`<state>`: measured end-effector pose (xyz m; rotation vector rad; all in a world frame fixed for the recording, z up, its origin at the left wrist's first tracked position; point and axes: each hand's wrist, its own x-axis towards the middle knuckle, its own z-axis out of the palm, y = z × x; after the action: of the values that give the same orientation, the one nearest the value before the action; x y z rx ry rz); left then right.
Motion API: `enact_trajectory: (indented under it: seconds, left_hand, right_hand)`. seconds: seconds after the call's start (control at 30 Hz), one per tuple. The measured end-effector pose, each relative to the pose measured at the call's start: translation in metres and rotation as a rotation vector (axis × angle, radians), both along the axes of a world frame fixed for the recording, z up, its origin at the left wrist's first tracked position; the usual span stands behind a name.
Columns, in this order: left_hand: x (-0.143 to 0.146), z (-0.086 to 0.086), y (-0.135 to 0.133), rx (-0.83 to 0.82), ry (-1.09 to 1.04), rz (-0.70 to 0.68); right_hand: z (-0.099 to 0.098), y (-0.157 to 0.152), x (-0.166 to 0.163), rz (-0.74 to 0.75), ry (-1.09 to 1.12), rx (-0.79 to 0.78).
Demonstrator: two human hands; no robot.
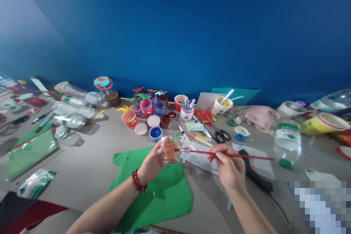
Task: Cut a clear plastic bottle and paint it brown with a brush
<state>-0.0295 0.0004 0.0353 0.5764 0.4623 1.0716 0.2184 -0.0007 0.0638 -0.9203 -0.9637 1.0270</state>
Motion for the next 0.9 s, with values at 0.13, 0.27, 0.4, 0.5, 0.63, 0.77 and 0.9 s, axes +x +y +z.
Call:
enact_trajectory:
  seconds: [0.13, 0.27, 0.4, 0.5, 0.63, 0.77, 0.9]
  left_hand:
    - [-0.0016, -0.0015, -0.0004, -0.027, 0.007, 0.024]
    - [-0.0021, -0.0037, 0.0003, -0.025, 0.009, 0.036]
    - [-0.0019, -0.0064, 0.0011, -0.025, 0.007, 0.038]
    - [-0.0027, -0.0083, 0.0012, -0.022, -0.007, 0.039]
    - [-0.0036, -0.0082, 0.0011, -0.037, 0.000, 0.045]
    - [-0.0025, -0.0072, 0.0011, -0.052, -0.022, 0.048]
    - [-0.0016, -0.0067, 0.0011, -0.054, -0.047, 0.047]
  right_hand:
    - [0.0001, 0.0029, 0.0021, -0.031, -0.015, -0.005]
    - [0.0039, 0.0012, 0.0018, -0.032, 0.018, 0.034]
    - [0.0026, -0.0042, -0.0028, 0.032, 0.014, 0.023]
    - [0.0008, -0.0035, -0.0018, 0.016, -0.015, 0.000]
    - [0.0032, -0.0010, 0.0012, -0.028, -0.005, 0.023]
    - [0.0025, -0.0043, -0.0021, 0.019, 0.011, 0.039]
    - [0.0000, -0.0054, -0.0029, 0.050, -0.026, 0.014]
